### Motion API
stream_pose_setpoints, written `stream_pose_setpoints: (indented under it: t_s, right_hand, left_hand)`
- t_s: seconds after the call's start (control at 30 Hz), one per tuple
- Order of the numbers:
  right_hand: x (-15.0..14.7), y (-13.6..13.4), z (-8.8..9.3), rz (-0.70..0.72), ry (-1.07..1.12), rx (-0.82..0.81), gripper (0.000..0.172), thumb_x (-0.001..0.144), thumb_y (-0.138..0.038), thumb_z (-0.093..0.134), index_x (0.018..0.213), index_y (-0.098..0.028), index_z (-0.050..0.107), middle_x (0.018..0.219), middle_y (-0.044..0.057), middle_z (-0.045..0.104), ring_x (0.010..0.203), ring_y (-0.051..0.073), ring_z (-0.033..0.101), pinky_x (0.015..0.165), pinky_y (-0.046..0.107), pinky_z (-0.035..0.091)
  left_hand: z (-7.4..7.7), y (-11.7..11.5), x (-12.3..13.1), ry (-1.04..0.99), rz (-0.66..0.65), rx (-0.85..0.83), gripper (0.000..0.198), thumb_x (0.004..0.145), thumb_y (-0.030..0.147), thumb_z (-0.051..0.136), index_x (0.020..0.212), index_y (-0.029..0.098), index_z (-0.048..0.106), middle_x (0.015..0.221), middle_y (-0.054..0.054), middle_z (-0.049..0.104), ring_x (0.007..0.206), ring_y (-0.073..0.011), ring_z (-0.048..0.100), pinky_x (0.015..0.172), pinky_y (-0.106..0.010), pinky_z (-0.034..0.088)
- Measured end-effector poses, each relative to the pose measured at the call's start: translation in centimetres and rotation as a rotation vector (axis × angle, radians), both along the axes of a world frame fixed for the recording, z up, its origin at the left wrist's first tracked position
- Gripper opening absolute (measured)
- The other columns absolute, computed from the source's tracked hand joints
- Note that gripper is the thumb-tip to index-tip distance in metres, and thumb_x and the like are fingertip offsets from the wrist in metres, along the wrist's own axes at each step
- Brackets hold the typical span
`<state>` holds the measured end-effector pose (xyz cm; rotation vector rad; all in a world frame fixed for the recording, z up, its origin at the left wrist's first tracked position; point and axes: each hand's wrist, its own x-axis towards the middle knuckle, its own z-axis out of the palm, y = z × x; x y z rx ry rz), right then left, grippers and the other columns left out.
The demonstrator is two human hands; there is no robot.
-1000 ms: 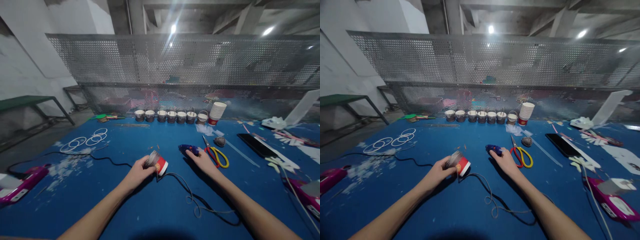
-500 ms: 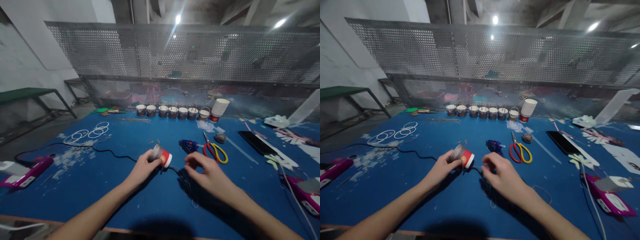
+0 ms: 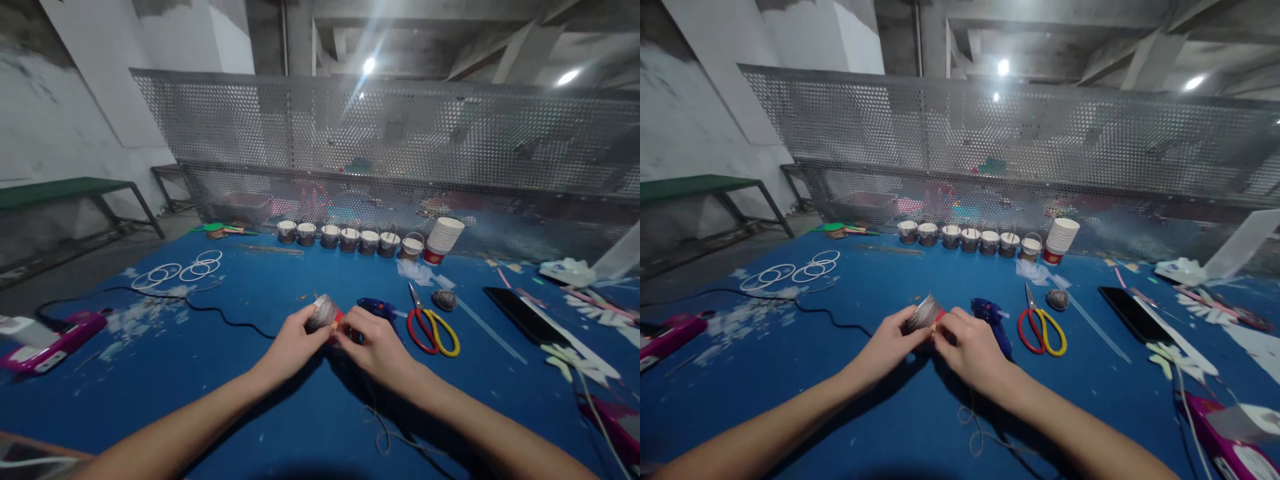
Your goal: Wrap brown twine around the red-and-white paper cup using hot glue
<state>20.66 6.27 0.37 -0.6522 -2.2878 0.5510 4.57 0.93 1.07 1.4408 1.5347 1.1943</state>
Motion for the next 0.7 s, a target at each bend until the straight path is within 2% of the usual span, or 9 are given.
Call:
stream_pose_setpoints:
  t_s: [0.1, 0.2, 0.43, 0.57, 0.7]
  right_hand:
    - [0.1, 0.2, 0.3, 0.038, 0.106, -0.386, 0.013, 0.083, -0.023, 0.056, 0.072, -0.017, 0.06, 0.067, 0.001, 0.063, 0.059, 0.012, 0.055, 0.056, 0.022, 0.041]
    - [-0.1, 0.2, -0.1, 0.036, 0.13, -0.589, 0.016, 0.083, -0.03, 0.055, 0.075, -0.017, 0.06, 0.065, 0.001, 0.065, 0.058, 0.013, 0.056, 0.055, 0.023, 0.041]
    - [-0.8, -0.2, -1.5, -0.035, 0.15, -0.565, 0.021, 0.082, -0.036, 0.053, 0.073, -0.017, 0.057, 0.055, -0.002, 0.056, 0.05, 0.011, 0.049, 0.05, 0.023, 0.037]
    - [-1.0, -0.6, -1.5, -0.061, 0.191, -0.561, 0.02, 0.08, -0.036, 0.056, 0.072, -0.017, 0.056, 0.052, -0.005, 0.047, 0.048, 0.009, 0.041, 0.047, 0.022, 0.033]
    - [-1.1, -0.9, -1.4, -0.067, 0.207, -0.581, 0.02, 0.079, -0.036, 0.056, 0.073, -0.017, 0.058, 0.053, -0.005, 0.046, 0.048, 0.01, 0.04, 0.047, 0.022, 0.033]
  left_hand:
    - [0.1, 0.2, 0.0, 0.013, -0.023, -0.013, 0.014, 0.073, 0.029, 0.058, 0.073, 0.015, 0.062, 0.066, 0.003, 0.054, 0.065, -0.0131, 0.047, 0.062, -0.023, 0.038]
    - [0.0, 0.0, 0.1, -0.028, -0.025, -0.045, 0.012, 0.071, 0.027, 0.058, 0.069, 0.016, 0.06, 0.065, 0.004, 0.052, 0.063, -0.012, 0.045, 0.06, -0.023, 0.037]
    - [-0.5, -0.7, -0.1, -0.152, -0.084, -0.195, 0.019, 0.066, 0.031, 0.061, 0.072, 0.017, 0.05, 0.062, 0.007, 0.043, 0.056, -0.0086, 0.037, 0.05, -0.021, 0.031]
    - [-0.5, -1.0, -0.3, -0.139, -0.056, -0.193, 0.019, 0.065, 0.032, 0.06, 0.067, 0.018, 0.048, 0.06, 0.007, 0.04, 0.055, -0.0087, 0.036, 0.051, -0.021, 0.03]
    - [-0.6, -1.2, -0.5, -0.128, -0.05, -0.165, 0.016, 0.066, 0.031, 0.058, 0.067, 0.017, 0.051, 0.061, 0.007, 0.042, 0.056, -0.0095, 0.037, 0.052, -0.022, 0.031]
